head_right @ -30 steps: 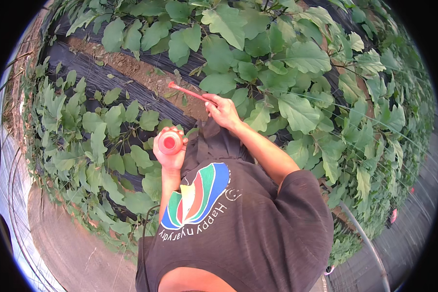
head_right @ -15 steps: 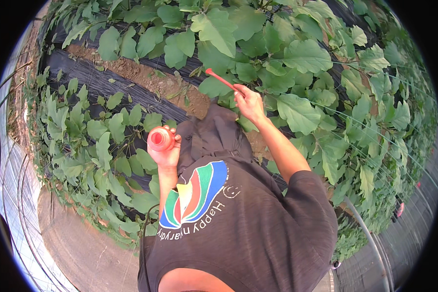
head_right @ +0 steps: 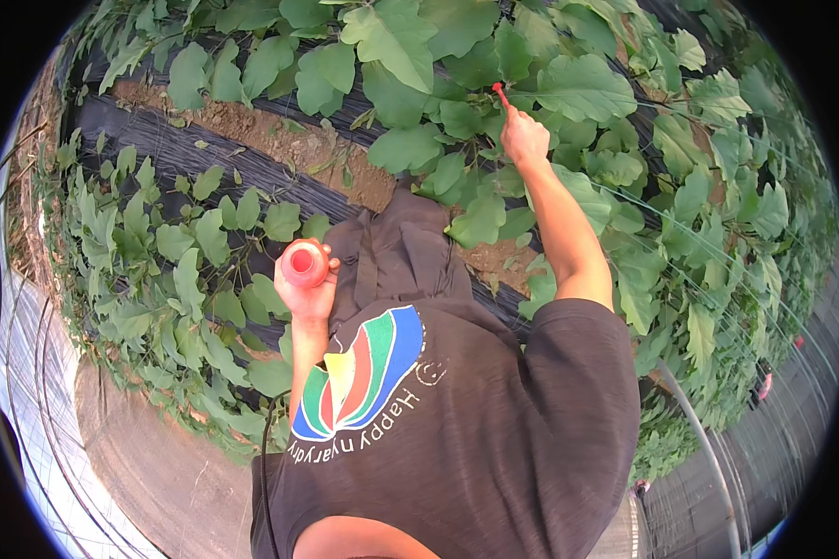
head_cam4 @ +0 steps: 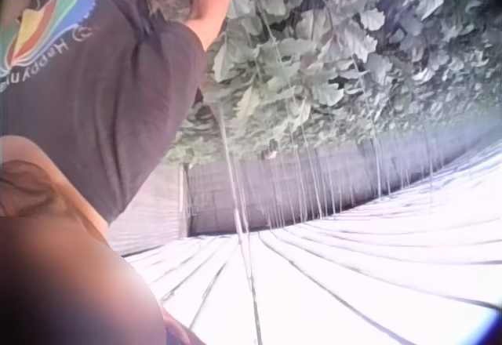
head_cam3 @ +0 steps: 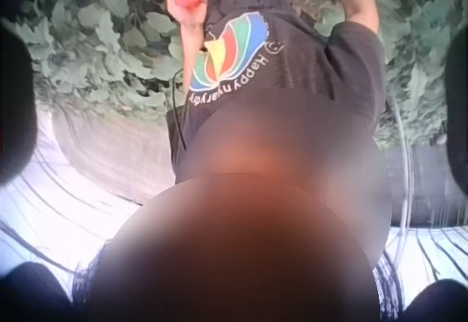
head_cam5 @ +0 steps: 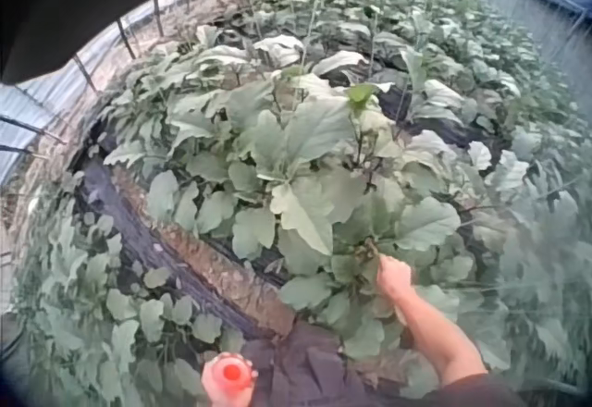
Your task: The person walks through a greenhouse row of leafy plants, holding a small red bottle and a red brush. They repeatedly dip the brush into the bottle and apply the liquid to plant flowers or buds, moving methodically along the row.
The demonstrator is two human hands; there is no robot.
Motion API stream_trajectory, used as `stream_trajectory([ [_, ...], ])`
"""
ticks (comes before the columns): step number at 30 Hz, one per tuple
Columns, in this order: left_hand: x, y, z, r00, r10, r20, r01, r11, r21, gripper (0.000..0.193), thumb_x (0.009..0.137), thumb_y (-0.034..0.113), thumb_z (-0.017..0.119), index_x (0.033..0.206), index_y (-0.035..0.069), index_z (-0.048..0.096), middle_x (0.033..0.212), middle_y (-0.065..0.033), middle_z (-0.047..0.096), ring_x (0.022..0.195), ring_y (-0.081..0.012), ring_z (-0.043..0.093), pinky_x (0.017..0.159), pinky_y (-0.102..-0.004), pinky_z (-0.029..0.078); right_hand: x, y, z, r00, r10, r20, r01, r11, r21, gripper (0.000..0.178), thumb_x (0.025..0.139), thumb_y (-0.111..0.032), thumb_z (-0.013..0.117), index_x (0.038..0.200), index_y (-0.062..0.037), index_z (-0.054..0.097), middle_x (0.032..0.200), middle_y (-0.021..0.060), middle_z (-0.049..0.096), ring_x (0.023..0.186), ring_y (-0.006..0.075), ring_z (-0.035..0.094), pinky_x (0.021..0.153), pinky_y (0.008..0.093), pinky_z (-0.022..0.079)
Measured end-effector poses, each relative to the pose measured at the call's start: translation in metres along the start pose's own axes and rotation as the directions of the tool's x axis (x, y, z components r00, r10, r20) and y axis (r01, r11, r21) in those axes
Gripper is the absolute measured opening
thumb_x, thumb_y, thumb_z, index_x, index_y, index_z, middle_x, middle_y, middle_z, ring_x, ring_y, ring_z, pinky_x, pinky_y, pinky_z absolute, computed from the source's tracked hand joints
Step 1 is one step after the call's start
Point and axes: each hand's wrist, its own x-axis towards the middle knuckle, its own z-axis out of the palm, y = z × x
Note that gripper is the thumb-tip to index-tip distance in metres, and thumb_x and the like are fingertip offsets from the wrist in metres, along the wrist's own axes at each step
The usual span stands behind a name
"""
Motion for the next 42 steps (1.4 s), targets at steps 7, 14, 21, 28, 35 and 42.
stream_trajectory([
  [7,-0.008,0.0,-0.016,0.996,0.032,-0.078,-0.035,0.999,-0.031,0.038,0.094,0.036,0.044,0.104,0.006,0.064,0.1,-0.0115,0.067,0.091,-0.0285,0.062,0.073,-0.042,0.05,0.018,-0.002,0.017,0.988,-0.076,0.132,0.09,0.99,-0.107,0.025,0.091,-0.021,0.051,0.111,-0.0101,0.062,0.099,0.0137,0.069,0.082,0.0387,0.068,0.071,0.0503,0.055],
  [14,-0.002,-0.007,-0.032,0.994,0.048,-0.1,-0.057,0.995,-0.082,0.038,0.094,0.036,0.044,0.104,0.005,0.063,0.1,-0.0123,0.067,0.092,-0.0291,0.062,0.074,-0.042,0.05,0.012,0.004,0.014,0.984,-0.125,0.124,0.139,0.985,-0.106,0.026,0.088,-0.019,0.051,0.109,-0.0098,0.064,0.102,0.0138,0.068,0.083,0.0396,0.068,0.072,0.0511,0.055],
  [21,-0.002,-0.006,-0.035,0.993,0.066,-0.098,-0.075,0.993,-0.091,0.038,0.094,0.036,0.044,0.104,0.005,0.063,0.099,-0.0123,0.067,0.091,-0.0299,0.063,0.074,-0.0424,0.05,0.012,-0.003,0.009,0.974,-0.146,0.172,0.171,0.976,-0.136,0.025,0.088,-0.019,0.052,0.108,-0.0097,0.063,0.102,0.0148,0.067,0.082,0.0404,0.068,0.072,0.0509,0.055],
  [28,-0.003,-0.009,-0.037,0.983,0.059,-0.176,-0.087,0.984,-0.157,0.036,0.094,0.035,0.045,0.103,0.005,0.063,0.098,-0.0125,0.068,0.09,-0.0299,0.063,0.074,-0.043,0.05,0.012,-0.005,0.009,0.967,-0.148,0.208,0.189,0.962,-0.196,0.026,0.093,-0.02,0.047,0.111,-0.0098,0.063,0.104,0.0144,0.067,0.086,0.0387,0.068,0.075,0.049,0.055],
  [35,-0.003,-0.016,-0.042,0.974,0.074,-0.212,-0.108,0.982,-0.154,0.036,0.094,0.035,0.045,0.104,0.005,0.063,0.099,-0.0121,0.068,0.091,-0.0289,0.064,0.074,-0.0431,0.05,0.018,-0.001,0.007,0.962,-0.159,0.223,0.208,0.954,-0.216,0.027,0.093,-0.02,0.047,0.114,-0.0125,0.063,0.106,0.013,0.067,0.087,0.0386,0.068,0.075,0.0492,0.055],
  [42,0.001,-0.017,-0.039,0.974,0.073,-0.214,-0.112,0.979,-0.173,0.033,0.094,0.034,0.046,0.103,0.006,0.063,0.099,-0.0116,0.068,0.09,-0.0281,0.064,0.074,-0.0449,0.052,0.037,-0.008,0.003,0.996,0.039,0.081,-0.038,0.999,-0.003,0.033,0.091,-0.024,0.05,0.12,-0.0214,0.064,0.109,0.0122,0.068,0.095,0.0378,0.067,0.082,0.0492,0.054],
])
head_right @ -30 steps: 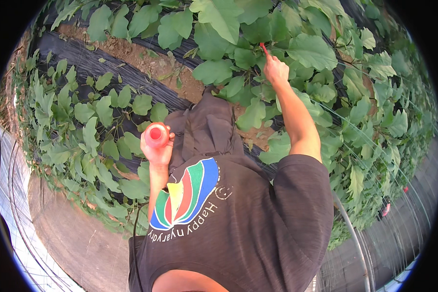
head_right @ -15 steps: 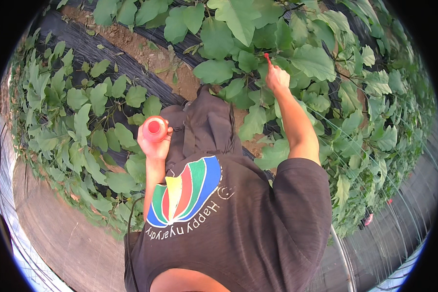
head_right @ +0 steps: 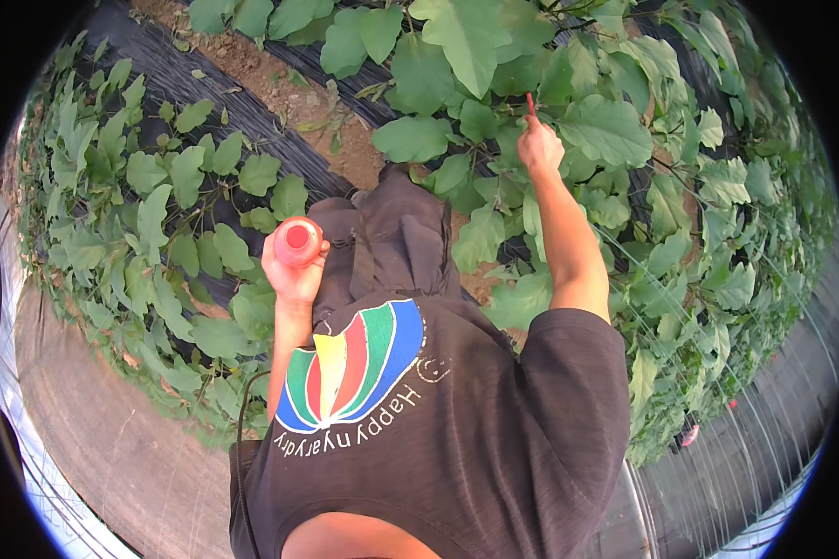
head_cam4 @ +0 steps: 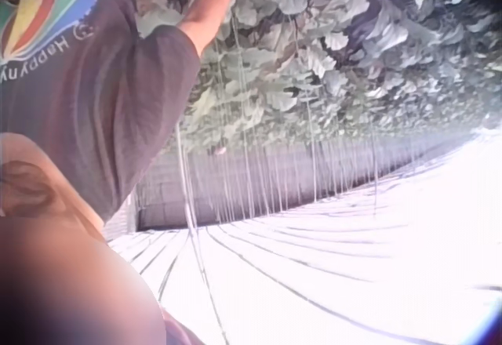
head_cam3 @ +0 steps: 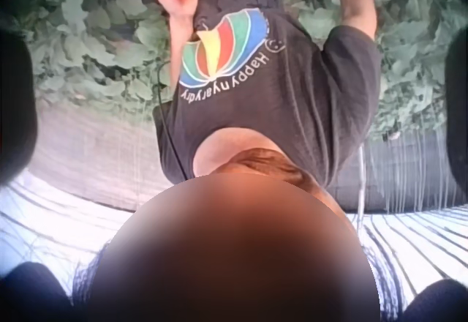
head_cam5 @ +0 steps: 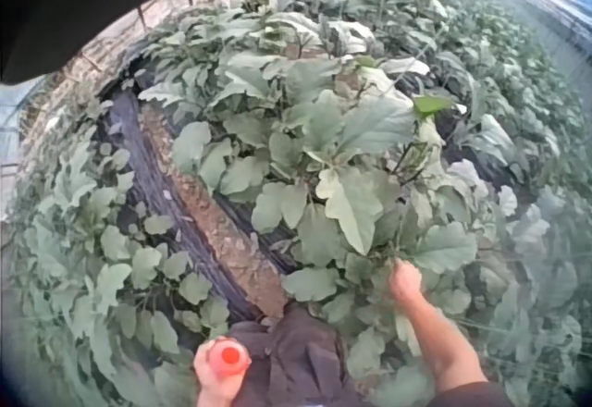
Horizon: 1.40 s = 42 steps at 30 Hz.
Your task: The person walks through a greenhouse row of leafy plants, holding a small red bottle and a red brush. They repeatedly dip the brush into the bottle and apply the liquid to plant flowers or buds, moving methodically along the row.
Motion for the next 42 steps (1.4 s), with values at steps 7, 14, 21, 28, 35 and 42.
stream_trajectory([
  [7,0.002,-0.005,0.012,0.992,-0.032,0.123,0.018,0.994,0.109,0.024,0.093,0.025,0.052,0.101,0.004,0.061,0.102,-0.0093,0.066,0.098,-0.0237,0.064,0.091,-0.0391,0.05,0.052,-0.014,0.029,0.991,0.078,0.108,-0.077,0.997,-0.016,0.028,0.089,-0.025,0.053,0.111,-0.018,0.069,0.111,0.0151,0.068,0.1,0.0384,0.067,0.085,0.0481,0.054],
  [14,-0.01,-0.01,0.001,0.996,0.051,-0.069,-0.04,0.988,0.15,0.023,0.094,0.025,0.053,0.097,0.004,0.06,0.102,-0.0116,0.065,0.097,-0.0256,0.063,0.091,-0.0382,0.049,0.084,-0.023,0.069,0.978,-0.046,0.204,0.117,0.93,-0.349,0.027,0.088,-0.025,0.056,0.105,-0.0076,0.067,0.115,0.0152,0.064,0.098,0.0367,0.068,0.08,0.0474,0.055],
  [21,-0.015,-0.013,-0.009,0.981,0.088,-0.172,-0.073,0.993,0.094,0.022,0.092,0.024,0.052,0.096,0.004,0.06,0.1,-0.0124,0.063,0.097,-0.0266,0.062,0.091,-0.0395,0.05,0.112,0.008,0.114,0.974,0.023,0.227,0.071,0.914,-0.4,0.025,0.093,-0.029,0.054,0.107,-0.013,0.068,0.114,0.0117,0.063,0.097,0.0306,0.069,0.078,0.0426,0.057],
  [28,-0.009,-0.017,-0.008,0.99,0.096,-0.107,-0.094,0.995,0.022,0.023,0.092,0.025,0.052,0.097,0.004,0.06,0.101,-0.0136,0.061,0.096,-0.0268,0.06,0.088,-0.0398,0.05,0.13,0.035,0.161,0.981,0.055,0.185,0.004,0.952,-0.305,0.042,0.088,-0.045,0.058,0.107,-0.0086,0.064,0.099,0.0143,0.071,0.095,0.0338,0.07,0.078,0.042,0.056],
  [35,-0.006,-0.02,-0.008,0.99,0.091,-0.112,-0.088,0.996,0.027,0.023,0.091,0.024,0.051,0.095,0.003,0.059,0.1,-0.0139,0.059,0.098,-0.0258,0.058,0.09,-0.0374,0.049,0.137,0.036,0.164,0.98,0.072,0.184,-0.023,0.966,-0.258,0.051,0.083,-0.051,0.062,0.107,-0.0066,0.063,0.099,0.0159,0.072,0.095,0.0347,0.07,0.077,0.044,0.056],
  [42,-0.005,-0.023,-0.019,0.986,0.09,-0.137,-0.088,0.996,0.023,0.024,0.093,0.026,0.051,0.096,0.005,0.06,0.1,-0.0135,0.06,0.096,-0.0311,0.058,0.085,-0.0416,0.05,0.144,0.024,0.164,0.98,-0.006,0.2,0.061,0.962,-0.267,0.049,0.084,-0.05,0.061,0.106,-0.0066,0.064,0.1,0.0159,0.071,0.096,0.0349,0.07,0.077,0.0443,0.056],
])
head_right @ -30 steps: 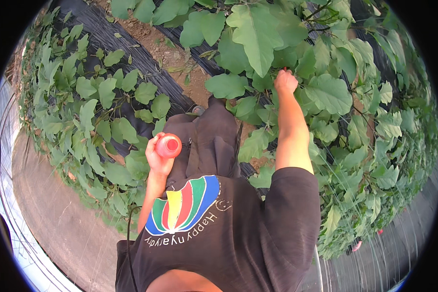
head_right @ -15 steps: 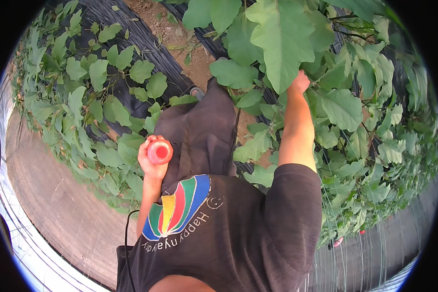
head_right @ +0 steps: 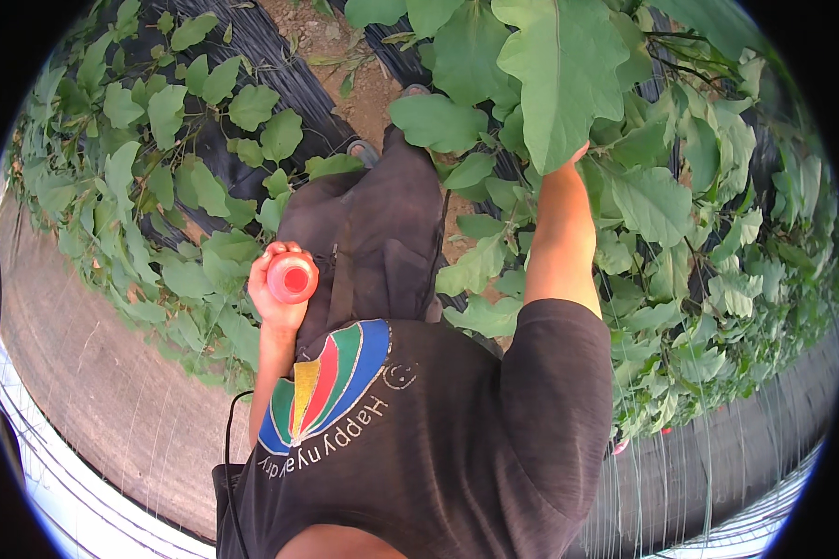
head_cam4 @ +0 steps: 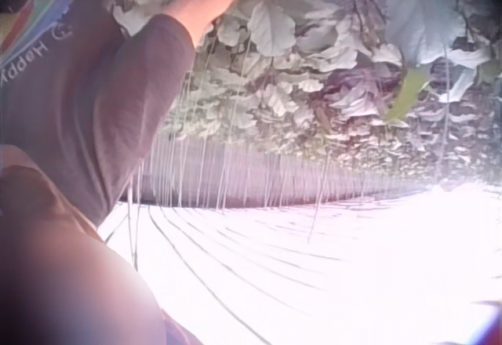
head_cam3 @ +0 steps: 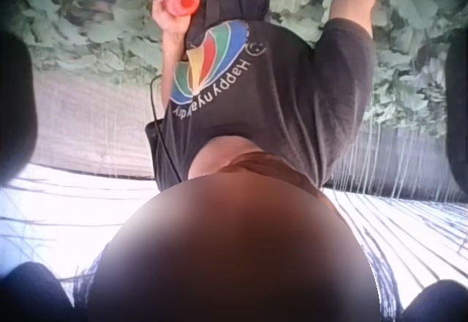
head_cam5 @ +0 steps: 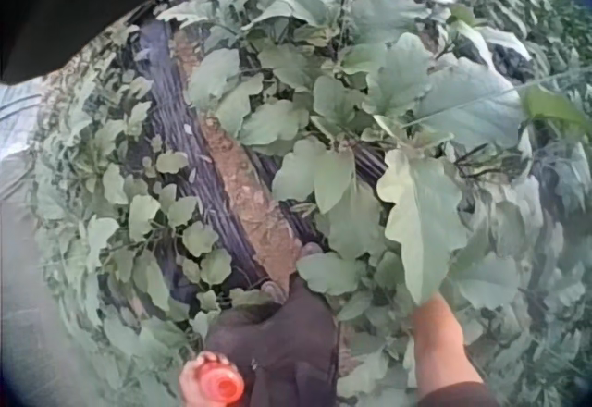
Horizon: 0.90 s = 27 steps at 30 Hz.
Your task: The person walks through a greenhouse row of leafy plants, holding a small red bottle and a red brush. They repeatedly dip the brush into the bottle and apply the liquid to plant flowers or buds, moving methodically along the row.
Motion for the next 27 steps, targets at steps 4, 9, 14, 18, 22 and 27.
stream_trajectory([
  [4,0.0,-0.001,-0.003,1.0,-0.004,0.004,0.004,1.0,0.009,0.024,0.093,0.027,0.05,0.097,0.005,0.059,0.1,-0.0134,0.06,0.096,-0.0311,0.057,0.083,-0.0418,0.051,-0.002,0.004,0.003,1.0,-0.018,-0.005,0.018,1.0,-0.01,0.047,0.084,-0.049,0.061,0.105,-0.0067,0.065,0.1,0.0159,0.071,0.096,0.035,0.07,0.077,0.0445,0.056],
  [9,-0.001,-0.001,-0.008,1.0,0.001,-0.008,-0.001,1.0,0.028,0.024,0.093,0.027,0.05,0.098,0.005,0.059,0.1,-0.0133,0.058,0.095,-0.0314,0.057,0.079,-0.0432,0.054,-0.001,0.004,0.004,0.999,-0.053,-0.007,0.053,0.998,-0.02,0.046,0.084,-0.048,0.061,0.104,-0.0067,0.065,0.101,0.016,0.071,0.096,0.0351,0.07,0.077,0.0447,0.056],
  [14,-0.001,0.0,-0.017,1.0,-0.001,0.006,0.001,1.0,0.004,0.024,0.094,0.027,0.049,0.099,0.005,0.058,0.102,-0.0131,0.057,0.096,-0.0313,0.056,0.077,-0.0442,0.055,-0.001,0.012,0.007,0.997,-0.075,-0.019,0.075,0.997,-0.033,0.045,0.084,-0.047,0.061,0.104,-0.0067,0.066,0.101,0.016,0.071,0.096,0.0353,0.07,0.077,0.0449,0.056],
  [18,-0.002,0.0,-0.018,1.0,-0.006,0.015,0.006,1.0,-0.012,0.024,0.094,0.027,0.048,0.099,0.005,0.057,0.103,-0.013,0.057,0.097,-0.0311,0.055,0.076,-0.044,0.055,-0.001,0.016,0.006,0.996,-0.088,-0.024,0.087,0.995,-0.039,0.044,0.084,-0.046,0.061,0.103,-0.0068,0.066,0.102,0.016,0.071,0.096,0.0354,0.07,0.077,0.0451,0.056],
  [22,-0.002,0.0,-0.016,1.0,-0.008,0.029,0.009,1.0,-0.027,0.024,0.094,0.027,0.049,0.099,0.005,0.057,0.103,-0.0128,0.056,0.099,-0.0308,0.054,0.077,-0.0438,0.054,-0.003,0.021,0.009,0.995,-0.095,-0.034,0.093,0.995,-0.044,0.043,0.085,-0.045,0.061,0.103,-0.0068,0.067,0.102,0.016,0.071,0.097,0.0355,0.07,0.078,0.0453,0.056],
  [27,-0.004,-0.001,-0.014,0.998,-0.006,0.055,0.009,0.998,-0.056,0.024,0.094,0.027,0.049,0.099,0.006,0.057,0.104,-0.0123,0.056,0.1,-0.03,0.054,0.078,-0.043,0.053,-0.003,0.022,0.006,0.992,-0.112,-0.055,0.109,0.992,-0.06,0.041,0.085,-0.044,0.061,0.102,-0.0068,0.067,0.103,0.0161,0.071,0.097,0.0356,0.07,0.078,0.0455,0.056],
])
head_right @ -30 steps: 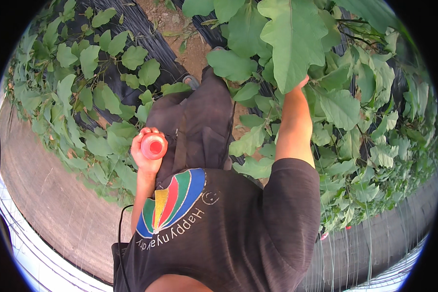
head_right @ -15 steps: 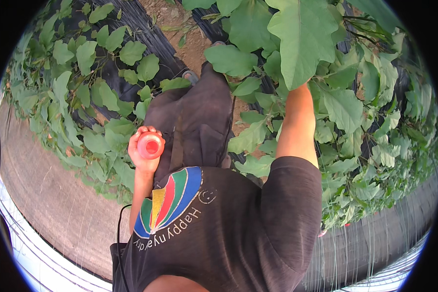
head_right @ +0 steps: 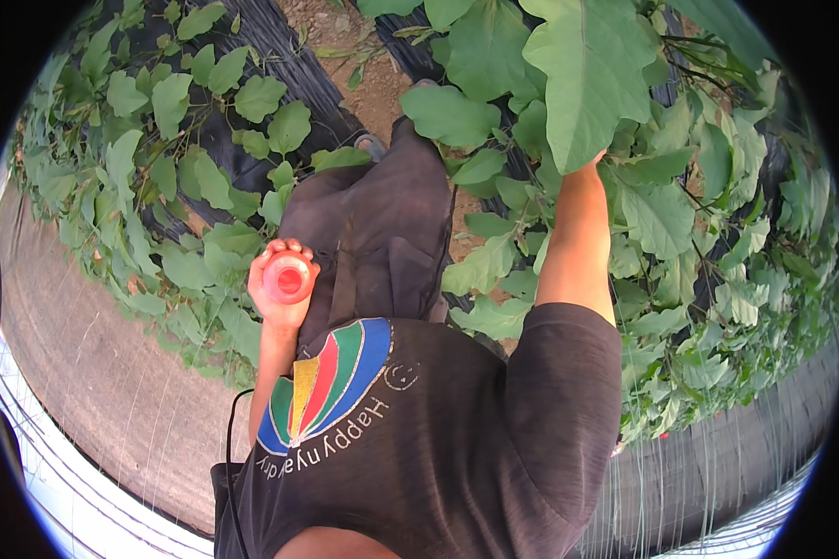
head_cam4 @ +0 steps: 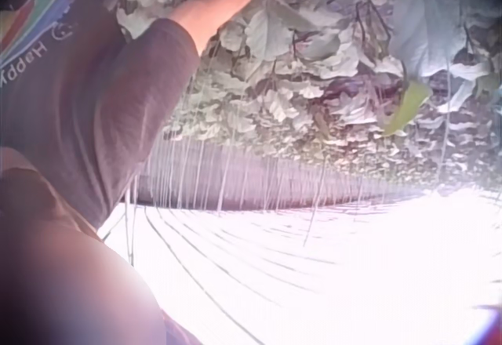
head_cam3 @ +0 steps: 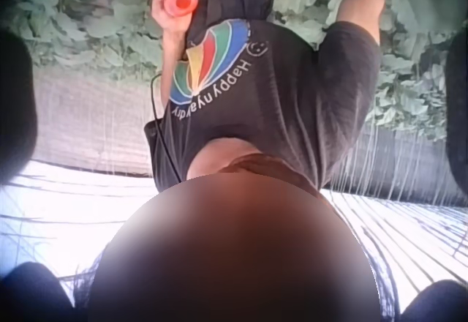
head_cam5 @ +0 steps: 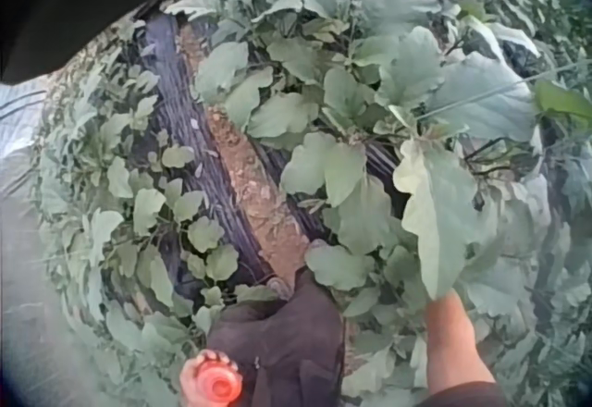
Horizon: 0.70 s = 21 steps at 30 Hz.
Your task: The person walks through a greenhouse row of leafy plants, holding a small red bottle and a red brush. They repeatedly dip the brush into the bottle and apply the liquid to plant flowers or buds, moving methodically along the row.
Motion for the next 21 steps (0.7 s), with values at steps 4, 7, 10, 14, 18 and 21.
stream_trajectory([
  [4,0.001,0.001,0.005,0.998,-0.013,0.055,0.013,1.0,-0.003,0.024,0.095,0.027,0.048,0.1,0.006,0.057,0.104,-0.0118,0.056,0.1,-0.0293,0.054,0.079,-0.0424,0.052,0.002,0.009,0.001,0.999,0.003,-0.043,-0.003,1.0,-0.015,0.04,0.085,-0.043,0.061,0.101,-0.0068,0.068,0.103,0.0161,0.071,0.097,0.0357,0.069,0.078,0.0456,0.056],
  [7,0.003,0.003,0.011,0.995,-0.018,0.099,0.018,1.0,0.008,0.024,0.095,0.028,0.047,0.1,0.006,0.057,0.104,-0.0116,0.057,0.1,-0.0289,0.054,0.079,-0.0422,0.052,0.002,0.015,0.001,0.996,0.003,-0.086,-0.005,1.0,-0.02,0.039,0.085,-0.042,0.06,0.101,-0.0069,0.068,0.104,0.0161,0.071,0.097,0.0358,0.069,0.078,0.0458,0.056],
  [10,0.007,0.005,0.017,0.988,-0.03,0.152,0.029,1.0,0.011,0.024,0.096,0.028,0.046,0.1,0.006,0.058,0.104,-0.0113,0.057,0.1,-0.0286,0.054,0.079,-0.042,0.052,0.002,0.021,-0.02,0.994,-0.015,-0.109,0.01,0.999,-0.037,0.039,0.085,-0.041,0.06,0.101,-0.0069,0.068,0.104,0.0161,0.071,0.097,0.0359,0.069,0.078,0.0459,0.056],
  [14,-0.004,0.008,0.038,0.974,-0.03,0.227,0.039,0.999,-0.036,0.025,0.096,0.028,0.046,0.1,0.006,0.058,0.104,-0.0111,0.058,0.099,-0.0283,0.054,0.079,-0.0415,0.051,-0.035,-0.035,-0.147,0.997,-0.002,0.08,0.008,0.997,-0.077,0.03,0.085,-0.032,0.061,0.101,-0.0081,0.069,0.106,0.0156,0.07,0.098,0.0371,0.069,0.08,0.0471,0.056],
  [18,0.007,0.011,0.04,0.95,-0.038,0.31,0.048,0.999,-0.025,0.025,0.095,0.027,0.047,0.1,0.006,0.059,0.102,-0.0111,0.059,0.099,-0.0283,0.055,0.079,-0.0414,0.05,-0.053,-0.03,-0.2,0.992,0.116,0.044,-0.116,0.993,-0.019,0.025,0.083,-0.026,0.061,0.101,-0.0125,0.071,0.106,0.017,0.07,0.097,0.0377,0.069,0.082,0.0462,0.056],
  [21,0.014,0.015,0.048,0.933,-0.033,0.359,0.046,0.999,-0.026,0.025,0.095,0.027,0.047,0.1,0.006,0.059,0.102,-0.0111,0.059,0.099,-0.0284,0.055,0.078,-0.0414,0.05,-0.068,-0.024,-0.23,0.99,0.136,-0.027,-0.132,0.986,0.102,0.028,0.081,-0.031,0.061,0.1,-0.0151,0.073,0.103,0.0185,0.071,0.097,0.0391,0.068,0.083,0.047,0.055],
])
